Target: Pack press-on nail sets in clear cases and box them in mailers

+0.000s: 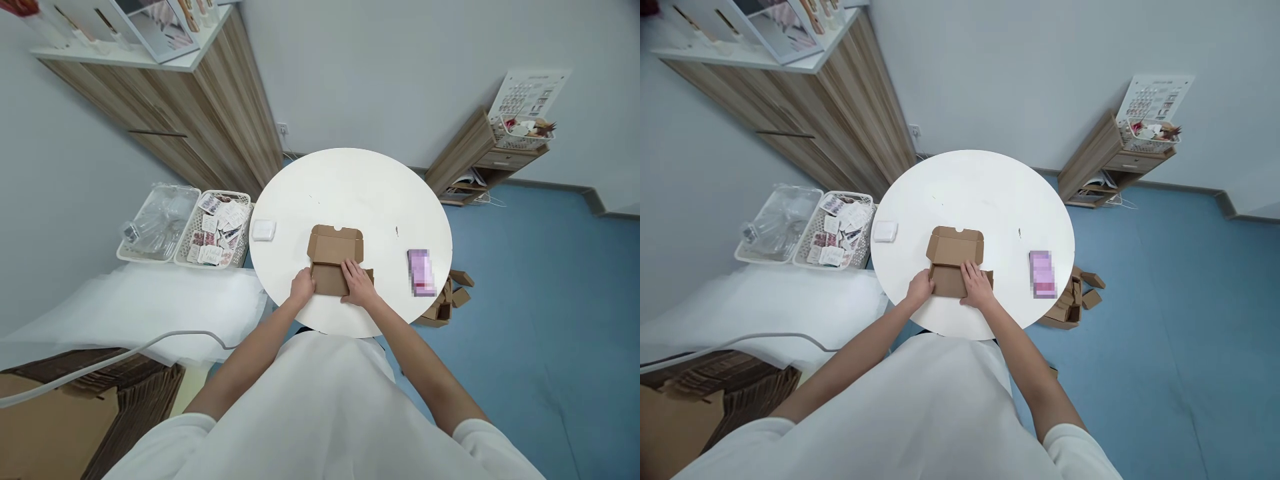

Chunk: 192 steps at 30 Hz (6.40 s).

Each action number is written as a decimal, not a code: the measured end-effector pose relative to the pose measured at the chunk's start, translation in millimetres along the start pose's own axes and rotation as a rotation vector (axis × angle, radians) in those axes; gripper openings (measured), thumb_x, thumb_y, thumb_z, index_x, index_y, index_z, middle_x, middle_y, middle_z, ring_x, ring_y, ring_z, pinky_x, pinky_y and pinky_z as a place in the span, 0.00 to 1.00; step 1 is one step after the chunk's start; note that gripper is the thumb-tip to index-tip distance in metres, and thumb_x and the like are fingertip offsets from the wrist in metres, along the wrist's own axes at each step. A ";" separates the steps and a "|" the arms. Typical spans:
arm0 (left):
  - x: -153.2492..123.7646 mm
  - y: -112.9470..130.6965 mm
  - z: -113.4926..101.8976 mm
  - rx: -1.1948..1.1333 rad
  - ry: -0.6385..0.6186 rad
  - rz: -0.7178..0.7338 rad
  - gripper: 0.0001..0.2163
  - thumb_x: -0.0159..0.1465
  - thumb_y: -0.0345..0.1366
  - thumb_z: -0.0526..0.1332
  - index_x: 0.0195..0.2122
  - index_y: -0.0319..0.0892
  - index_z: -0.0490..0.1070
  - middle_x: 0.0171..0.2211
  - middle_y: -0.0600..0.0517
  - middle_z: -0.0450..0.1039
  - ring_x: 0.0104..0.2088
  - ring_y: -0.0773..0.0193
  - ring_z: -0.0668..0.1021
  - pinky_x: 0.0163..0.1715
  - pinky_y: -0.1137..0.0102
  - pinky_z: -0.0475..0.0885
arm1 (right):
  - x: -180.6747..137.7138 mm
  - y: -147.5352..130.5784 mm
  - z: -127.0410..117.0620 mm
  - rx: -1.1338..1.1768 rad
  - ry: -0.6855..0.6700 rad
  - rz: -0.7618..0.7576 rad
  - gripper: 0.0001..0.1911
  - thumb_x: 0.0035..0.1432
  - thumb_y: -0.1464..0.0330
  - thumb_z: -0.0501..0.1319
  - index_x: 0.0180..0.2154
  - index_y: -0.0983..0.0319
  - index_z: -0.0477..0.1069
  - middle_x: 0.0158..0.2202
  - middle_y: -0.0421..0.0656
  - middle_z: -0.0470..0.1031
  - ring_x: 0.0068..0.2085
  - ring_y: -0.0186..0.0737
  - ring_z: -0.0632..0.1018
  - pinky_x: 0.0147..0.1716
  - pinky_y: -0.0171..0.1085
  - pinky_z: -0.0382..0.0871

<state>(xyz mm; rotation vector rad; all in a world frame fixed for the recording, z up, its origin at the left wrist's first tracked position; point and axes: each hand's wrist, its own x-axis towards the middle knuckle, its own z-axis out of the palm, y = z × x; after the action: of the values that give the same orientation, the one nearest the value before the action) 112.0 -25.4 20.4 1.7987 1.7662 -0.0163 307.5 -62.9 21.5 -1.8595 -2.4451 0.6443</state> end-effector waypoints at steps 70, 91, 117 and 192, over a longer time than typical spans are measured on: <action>-42.1 54.2 45.5 -0.352 0.085 0.046 0.52 0.45 0.47 0.66 0.61 0.46 0.26 0.51 0.42 0.56 0.51 0.50 0.65 0.44 0.59 0.65 | -18.4 70.9 -0.9 0.749 0.182 0.540 0.17 0.45 0.70 0.53 0.41 0.60 0.58 0.26 0.38 0.65 0.29 0.38 0.69 0.29 0.35 0.60; -27.6 54.8 61.9 -0.676 0.171 -0.100 0.23 0.58 0.36 0.55 0.56 0.43 0.57 0.49 0.44 0.65 0.45 0.59 0.71 0.43 0.63 0.67 | -55.5 73.6 6.9 1.227 0.245 0.497 0.21 0.48 0.60 0.56 0.45 0.61 0.61 0.41 0.46 0.66 0.33 0.35 0.71 0.35 0.39 0.68; -4.4 -59.5 -15.8 -0.707 0.307 -0.127 0.19 0.58 0.43 0.55 0.49 0.42 0.63 0.46 0.44 0.65 0.43 0.61 0.70 0.37 0.67 0.69 | -22.2 -42.2 -17.2 0.768 0.448 0.143 0.30 0.46 0.59 0.60 0.51 0.58 0.55 0.45 0.48 0.63 0.39 0.42 0.69 0.41 0.47 0.65; 10.8 109.0 36.6 -0.299 -0.093 -0.050 0.20 0.55 0.28 0.53 0.49 0.37 0.51 0.36 0.45 0.68 0.34 0.61 0.73 0.34 0.68 0.66 | -13.2 45.9 -39.1 0.486 0.164 0.420 0.16 0.48 0.74 0.54 0.42 0.61 0.59 0.36 0.42 0.71 0.36 0.38 0.73 0.34 0.34 0.63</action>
<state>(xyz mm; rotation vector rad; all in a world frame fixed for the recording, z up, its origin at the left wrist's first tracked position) 227.0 -22.8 30.5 1.5154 1.6500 0.1350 363.3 -52.8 45.7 -2.1016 -1.6131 0.9491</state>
